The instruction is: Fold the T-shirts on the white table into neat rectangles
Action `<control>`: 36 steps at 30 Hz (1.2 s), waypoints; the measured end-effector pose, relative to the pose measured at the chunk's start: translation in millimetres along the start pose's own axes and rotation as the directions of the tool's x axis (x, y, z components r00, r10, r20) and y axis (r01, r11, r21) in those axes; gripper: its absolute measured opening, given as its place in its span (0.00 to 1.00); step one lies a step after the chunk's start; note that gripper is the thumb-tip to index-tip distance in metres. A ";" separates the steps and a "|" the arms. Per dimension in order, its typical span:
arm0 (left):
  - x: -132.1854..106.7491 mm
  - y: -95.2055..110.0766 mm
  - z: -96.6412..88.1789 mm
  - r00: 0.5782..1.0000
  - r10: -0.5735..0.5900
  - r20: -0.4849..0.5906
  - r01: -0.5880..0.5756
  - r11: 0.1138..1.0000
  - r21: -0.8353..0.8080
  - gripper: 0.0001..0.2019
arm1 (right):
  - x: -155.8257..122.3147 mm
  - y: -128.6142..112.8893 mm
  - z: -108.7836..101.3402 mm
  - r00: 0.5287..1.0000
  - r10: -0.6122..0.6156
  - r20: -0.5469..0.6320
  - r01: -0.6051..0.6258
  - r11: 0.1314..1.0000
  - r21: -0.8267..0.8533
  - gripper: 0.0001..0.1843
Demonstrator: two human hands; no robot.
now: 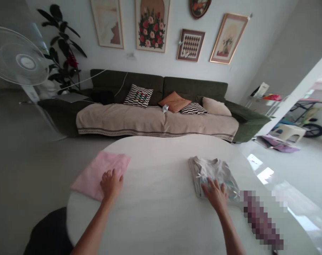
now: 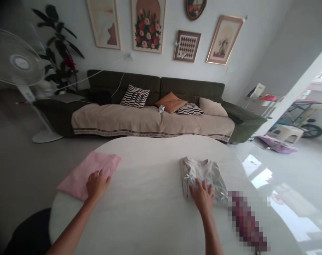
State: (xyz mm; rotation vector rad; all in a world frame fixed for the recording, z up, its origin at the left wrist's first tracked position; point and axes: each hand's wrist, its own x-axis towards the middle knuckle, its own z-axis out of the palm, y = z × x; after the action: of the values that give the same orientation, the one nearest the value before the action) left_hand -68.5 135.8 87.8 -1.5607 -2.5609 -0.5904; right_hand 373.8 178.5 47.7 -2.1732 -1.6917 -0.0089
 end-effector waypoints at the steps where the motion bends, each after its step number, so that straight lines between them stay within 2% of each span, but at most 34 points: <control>1: -5.4 -9.5 -0.1 1.000 -0.027 0.007 0.026 0.998 0.062 0.18 | -11.0 -10.9 -1.7 0.997 0.011 -0.080 -0.006 0.998 0.064 0.27; 3: -23.3 -12.3 2.5 0.998 0.023 0.065 -0.029 0.996 0.082 0.17 | -39.8 -43.3 -3.6 0.981 0.020 -0.194 0.027 0.971 0.238 0.25; 5: -48.2 0.7 3.4 0.976 0.162 0.145 -0.161 0.987 -0.015 0.16 | -72.8 -83.6 -2.3 0.983 -0.046 -0.176 0.118 0.897 0.425 0.22; 6: -62.2 9.8 2.0 0.948 0.250 0.200 -0.232 0.967 -0.106 0.15 | -88.6 -103.0 -0.8 0.986 -0.116 -0.120 0.161 0.848 0.505 0.20; 8: -90.1 26.9 -4.2 0.845 0.435 0.312 -0.328 0.881 -0.341 0.13 | -114.9 -132.2 1.8 0.963 -0.269 -0.002 0.216 0.767 0.605 0.18; 10: -112.4 37.4 -13.6 0.729 0.564 0.388 -0.305 0.775 -0.553 0.12 | -131.7 -142.8 0.7 0.930 -0.361 0.071 0.239 0.739 0.630 0.24; 11: -119.3 40.3 -19.1 0.695 0.593 0.407 -0.262 0.736 -0.625 0.12 | -136.7 -141.6 -2.2 0.919 -0.382 0.097 0.241 0.741 0.627 0.28; 12: -122.6 42.3 -24.9 0.685 0.602 0.410 -0.217 0.706 -0.674 0.12 | -140.1 -137.4 -7.0 0.909 -0.398 0.125 0.240 0.744 0.623 0.30; 13: -122.4 44.4 -31.3 0.696 0.599 0.396 -0.182 0.680 -0.710 0.12 | -142.2 -132.0 -13.6 0.895 -0.417 0.159 0.238 0.747 0.621 0.29; 15: -113.2 52.1 -46.0 0.740 0.580 0.340 -0.144 0.630 -0.763 0.12 | -143.3 -124.0 -31.1 0.857 -0.468 0.217 0.256 0.751 0.608 0.26; 17: -97.2 66.6 -64.2 0.755 0.583 0.298 -0.135 0.584 -0.800 0.13 | -139.5 -126.5 -51.9 0.827 -0.515 0.226 0.335 0.774 0.537 0.32; 18: -88.4 75.9 -74.7 0.743 0.605 0.286 -0.144 0.562 -0.815 0.13 | -134.9 -131.9 -62.8 0.824 -0.524 0.217 0.384 0.796 0.468 0.34; 19: -79.2 85.6 -86.1 0.720 0.638 0.275 -0.161 0.539 -0.827 0.13 | -128.2 -139.0 -73.9 0.832 -0.517 0.201 0.420 0.823 0.382 0.30; 21: -59.8 103.4 -110.2 0.665 0.714 0.219 -0.239 0.481 -0.844 0.10 | -107.8 -153.8 -98.1 0.871 -0.466 0.157 0.429 0.876 0.219 0.15; 22: -49.0 110.1 -122.3 0.653 0.740 0.162 -0.302 0.451 -0.840 0.08 | -94.5 -159.5 -112.0 0.895 -0.427 0.129 0.406 0.900 0.161 0.10; 24: -24.6 117.1 -145.6 0.682 0.731 0.011 -0.457 0.438 -0.774 0.05 | -64.7 -165.1 -145.0 0.936 -0.348 0.054 0.342 0.934 0.102 0.14; 26: 2.7 115.9 -166.5 0.735 0.663 -0.141 -0.580 0.507 -0.638 0.09 | -36.0 -163.9 -185.1 0.954 -0.291 -0.068 0.294 0.955 0.044 0.15; 27: 16.2 113.1 -176.2 0.758 0.622 -0.197 -0.605 0.557 -0.569 0.10 | -24.1 -162.0 -207.0 0.948 -0.276 -0.158 0.278 0.960 -0.010 0.14; 30: 49.9 101.9 -204.5 0.801 0.530 -0.278 -0.594 0.647 -0.478 0.12 | -3.4 -156.2 -274.7 0.865 -0.306 -0.398 0.267 0.952 -0.151 0.11; 33: 68.3 92.8 -233.4 0.831 0.422 -0.363 -0.555 0.674 -0.487 0.13 | -3.5 -153.4 -334.6 0.771 -0.327 -0.547 0.236 0.944 -0.230 0.12; 36: 74.8 86.0 -259.4 0.794 0.331 -0.511 -0.584 0.650 -0.486 0.14 | -14.3 -151.1 -377.5 0.724 -0.316 -0.613 0.200 0.947 -0.251 0.13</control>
State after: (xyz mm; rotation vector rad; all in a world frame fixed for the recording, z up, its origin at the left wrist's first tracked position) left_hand -61.8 138.3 371.1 -1.9305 -1.6154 -1.5978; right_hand 314.5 81.2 438.3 -1.7010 -1.5738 -0.9119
